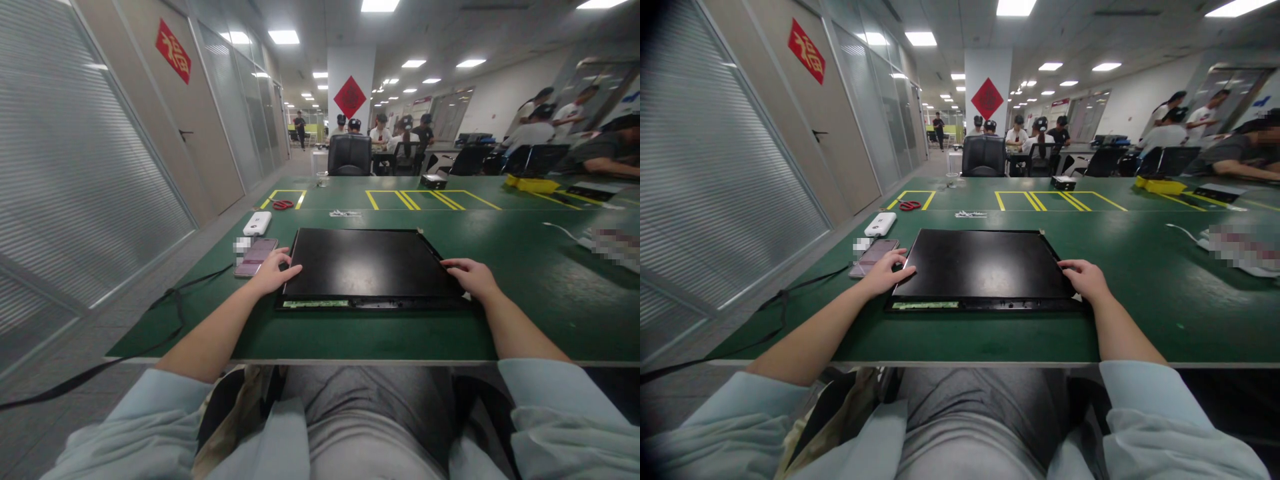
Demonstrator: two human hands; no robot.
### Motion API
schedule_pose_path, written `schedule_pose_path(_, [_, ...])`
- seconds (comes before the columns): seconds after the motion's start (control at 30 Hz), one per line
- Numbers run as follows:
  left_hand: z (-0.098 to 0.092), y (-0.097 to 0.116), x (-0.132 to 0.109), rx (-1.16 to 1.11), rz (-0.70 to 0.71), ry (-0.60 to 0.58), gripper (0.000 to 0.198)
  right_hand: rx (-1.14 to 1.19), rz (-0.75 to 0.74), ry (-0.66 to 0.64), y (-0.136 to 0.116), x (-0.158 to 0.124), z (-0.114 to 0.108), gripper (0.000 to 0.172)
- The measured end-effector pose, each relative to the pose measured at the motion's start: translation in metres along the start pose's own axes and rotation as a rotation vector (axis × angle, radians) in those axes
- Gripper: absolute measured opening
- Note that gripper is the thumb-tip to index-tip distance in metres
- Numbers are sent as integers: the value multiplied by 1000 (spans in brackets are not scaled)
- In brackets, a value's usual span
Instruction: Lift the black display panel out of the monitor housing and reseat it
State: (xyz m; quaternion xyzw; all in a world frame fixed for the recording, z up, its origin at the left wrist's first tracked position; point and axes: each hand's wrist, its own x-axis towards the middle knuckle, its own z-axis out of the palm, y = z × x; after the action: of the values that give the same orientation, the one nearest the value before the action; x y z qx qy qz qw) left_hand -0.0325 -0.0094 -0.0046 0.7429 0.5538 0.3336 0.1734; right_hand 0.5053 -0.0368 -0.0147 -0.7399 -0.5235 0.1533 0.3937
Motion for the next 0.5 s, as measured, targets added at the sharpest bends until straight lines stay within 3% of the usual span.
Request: schedule_pose_path(0.5, [-1,3,-3,-44,55,7,40,-59,-43,-12,4,7,1,38])
